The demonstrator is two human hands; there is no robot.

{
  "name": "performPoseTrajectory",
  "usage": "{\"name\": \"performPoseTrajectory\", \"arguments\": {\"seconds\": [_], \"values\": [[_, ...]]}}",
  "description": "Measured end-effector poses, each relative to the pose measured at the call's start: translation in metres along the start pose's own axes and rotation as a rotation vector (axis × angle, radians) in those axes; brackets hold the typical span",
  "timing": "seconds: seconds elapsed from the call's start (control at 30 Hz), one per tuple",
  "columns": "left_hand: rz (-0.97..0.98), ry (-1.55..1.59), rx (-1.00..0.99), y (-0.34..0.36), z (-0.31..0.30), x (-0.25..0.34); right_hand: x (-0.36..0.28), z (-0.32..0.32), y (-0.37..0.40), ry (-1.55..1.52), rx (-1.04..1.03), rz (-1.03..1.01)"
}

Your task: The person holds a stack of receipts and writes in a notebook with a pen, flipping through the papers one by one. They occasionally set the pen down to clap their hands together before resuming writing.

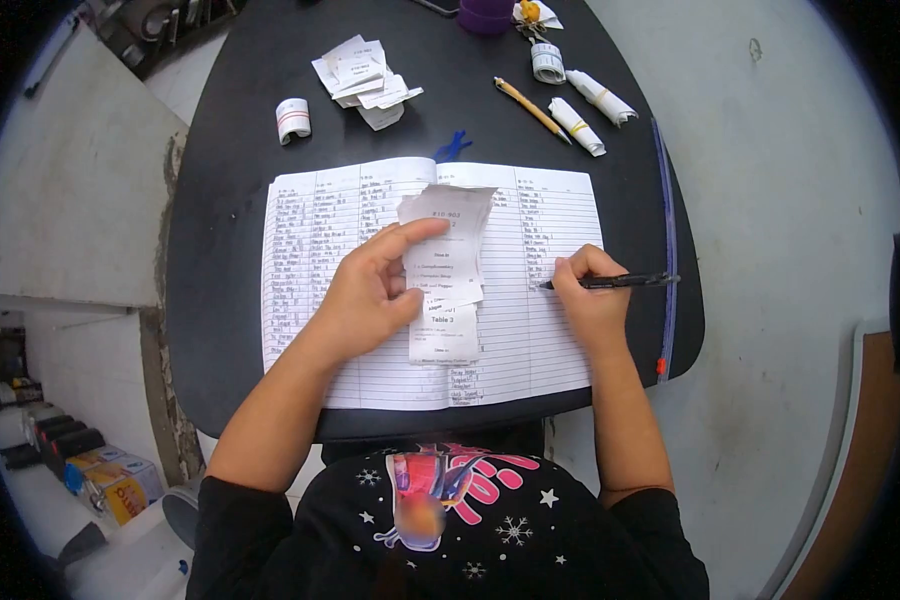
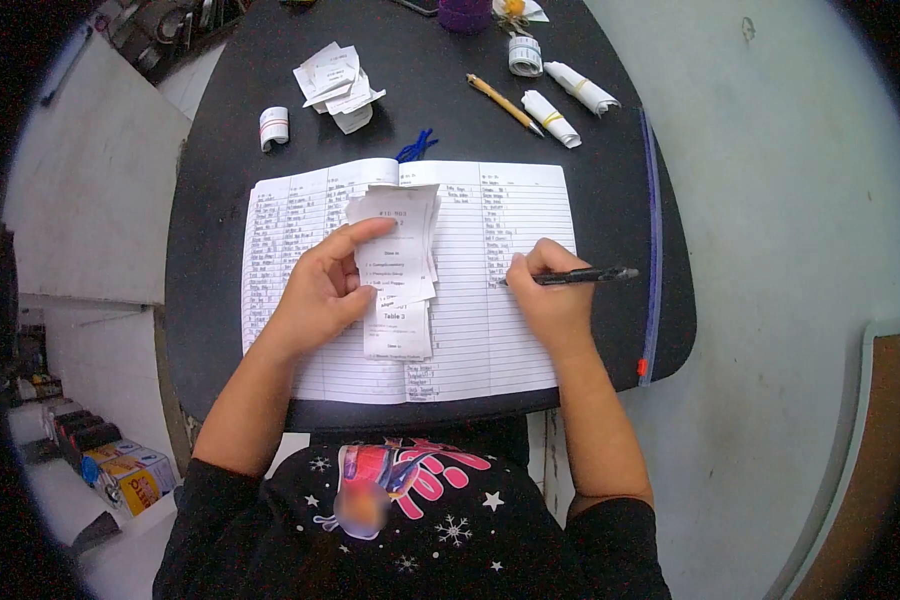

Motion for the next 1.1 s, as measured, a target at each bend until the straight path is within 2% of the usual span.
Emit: {"name": "performPoseTrajectory", "arguments": {"seconds": [1.0,1.1], "values": [[-0.018,0.032,0.023,-0.0003,0.0014,-0.0017,-0.0016,0.0,-0.0003,0.02,-0.035,-0.077],[-0.013,0.031,0.025,-0.0007,0.0006,-0.0026,-0.0035,-0.0085,0.001,-0.068,0.078,-0.035]]}}
Point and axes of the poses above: each hand's wrist, its own y-axis away from the middle knuckle, its own z-axis out of the palm, x = y × z, the point moved 10 cm from there along -y, towards the middle knuckle, and after that the axes turned 13 degrees about -y, right-handed, at the moved point
